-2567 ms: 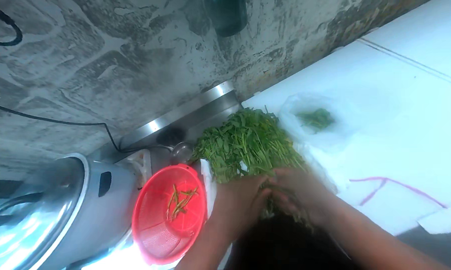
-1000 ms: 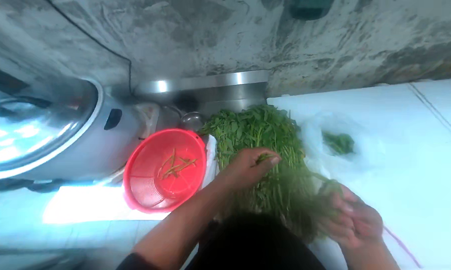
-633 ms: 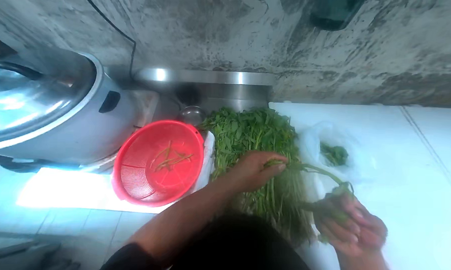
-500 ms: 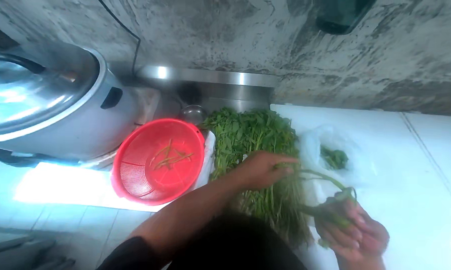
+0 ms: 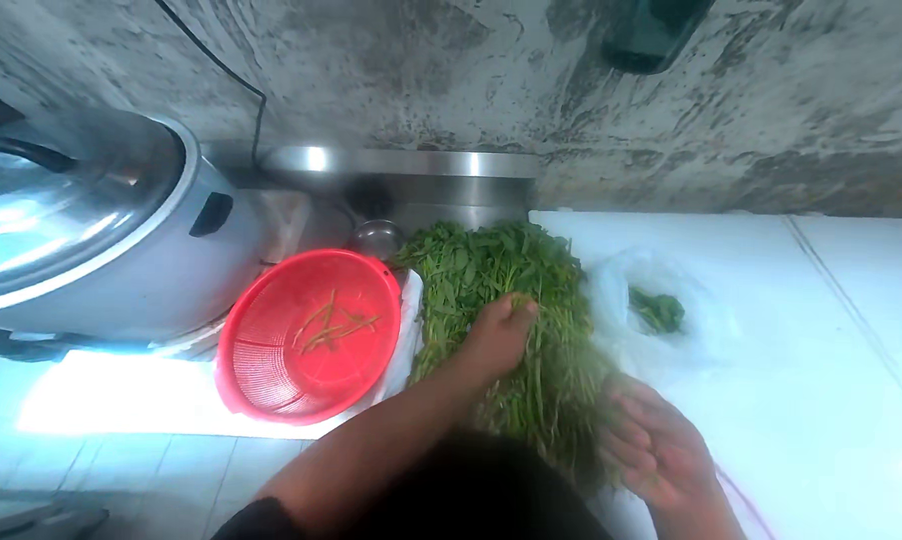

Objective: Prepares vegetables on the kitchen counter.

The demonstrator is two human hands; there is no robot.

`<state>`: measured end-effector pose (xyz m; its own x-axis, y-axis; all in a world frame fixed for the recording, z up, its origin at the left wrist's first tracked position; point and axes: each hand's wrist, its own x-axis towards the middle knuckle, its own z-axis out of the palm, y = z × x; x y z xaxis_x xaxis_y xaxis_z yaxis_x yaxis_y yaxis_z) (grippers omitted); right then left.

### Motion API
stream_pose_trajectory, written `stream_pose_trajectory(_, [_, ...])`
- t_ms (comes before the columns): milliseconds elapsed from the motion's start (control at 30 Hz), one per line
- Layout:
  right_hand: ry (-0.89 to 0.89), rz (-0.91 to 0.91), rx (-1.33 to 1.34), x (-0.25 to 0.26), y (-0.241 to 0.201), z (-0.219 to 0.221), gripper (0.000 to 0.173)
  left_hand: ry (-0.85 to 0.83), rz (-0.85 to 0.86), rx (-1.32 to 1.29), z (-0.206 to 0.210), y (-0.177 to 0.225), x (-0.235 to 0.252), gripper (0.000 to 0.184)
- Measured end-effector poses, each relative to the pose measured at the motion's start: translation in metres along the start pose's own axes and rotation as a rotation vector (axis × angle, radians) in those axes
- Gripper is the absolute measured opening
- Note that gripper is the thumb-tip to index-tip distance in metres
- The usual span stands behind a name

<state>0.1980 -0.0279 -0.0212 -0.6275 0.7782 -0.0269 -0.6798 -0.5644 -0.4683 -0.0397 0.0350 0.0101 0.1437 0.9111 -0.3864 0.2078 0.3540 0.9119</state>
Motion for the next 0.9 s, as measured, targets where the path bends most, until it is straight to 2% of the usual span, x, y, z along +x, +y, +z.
stream_pose_trajectory(67, [-0.016,0.001,0.022,-0.001,-0.001,-0.001,0.017,0.090,-0.111,-0.090,-0.007,0.002,0.004,0.041])
stream_pose_trajectory(133, [-0.032,0.004,0.010,-0.003,-0.005,0.000,0.017,0.173,-0.106,-0.220,-0.017,-0.013,0.015,0.038])
stream_pose_trajectory(200, [-0.037,0.010,-0.011,-0.004,-0.010,0.001,0.016,0.158,0.054,-0.203,-0.025,-0.023,0.019,0.035])
stream_pose_trajectory(233, [-0.042,0.016,-0.015,-0.005,-0.012,0.001,0.016,0.094,0.162,-0.155,-0.030,-0.023,0.014,0.036])
stream_pose_trajectory(300, [-0.065,0.033,-0.006,-0.004,-0.013,0.000,0.017,0.006,0.346,0.042,-0.032,-0.014,0.004,0.032])
stream_pose_trajectory(400, [-0.092,0.050,0.002,0.000,-0.012,0.001,0.018,-0.140,0.470,0.351,-0.024,0.004,-0.005,0.029])
stream_pose_trajectory(500, [-0.093,0.056,-0.011,0.002,-0.011,0.005,0.018,-0.258,0.707,0.553,-0.013,0.001,-0.002,0.033])
stream_pose_trajectory(567, [-0.083,0.066,-0.029,0.002,-0.011,0.007,0.017,-0.244,0.818,0.628,-0.006,-0.007,0.003,0.028])
stream_pose_trajectory(600, [-0.075,0.073,-0.043,0.002,-0.011,0.007,0.017,-0.211,0.807,0.631,-0.004,-0.009,0.003,0.028])
stream_pose_trajectory(633, [-0.058,0.081,-0.062,0.003,-0.010,0.007,0.017,-0.172,0.715,0.597,-0.003,-0.008,0.001,0.029])
stream_pose_trajectory(700, [-0.026,0.096,-0.095,0.002,-0.008,0.008,0.018,-0.027,0.332,0.389,-0.006,0.003,-0.002,0.033])
stream_pose_trajectory(733, [-0.016,0.104,-0.107,0.001,-0.007,0.009,0.018,0.069,0.193,0.257,-0.012,0.005,0.004,0.034])
stream_pose_trajectory(767, [-0.010,0.110,-0.115,0.000,-0.007,0.010,0.018,0.161,0.154,0.164,-0.018,0.002,0.012,0.034])
stream_pose_trajectory(833, [-0.013,0.113,-0.111,-0.001,-0.008,0.011,0.018,0.181,0.255,0.139,-0.028,-0.004,0.017,0.032])
stream_pose_trajectory(900, [-0.031,0.117,-0.101,-0.001,-0.008,0.011,0.018,0.067,0.491,0.274,-0.031,-0.004,0.008,0.031])
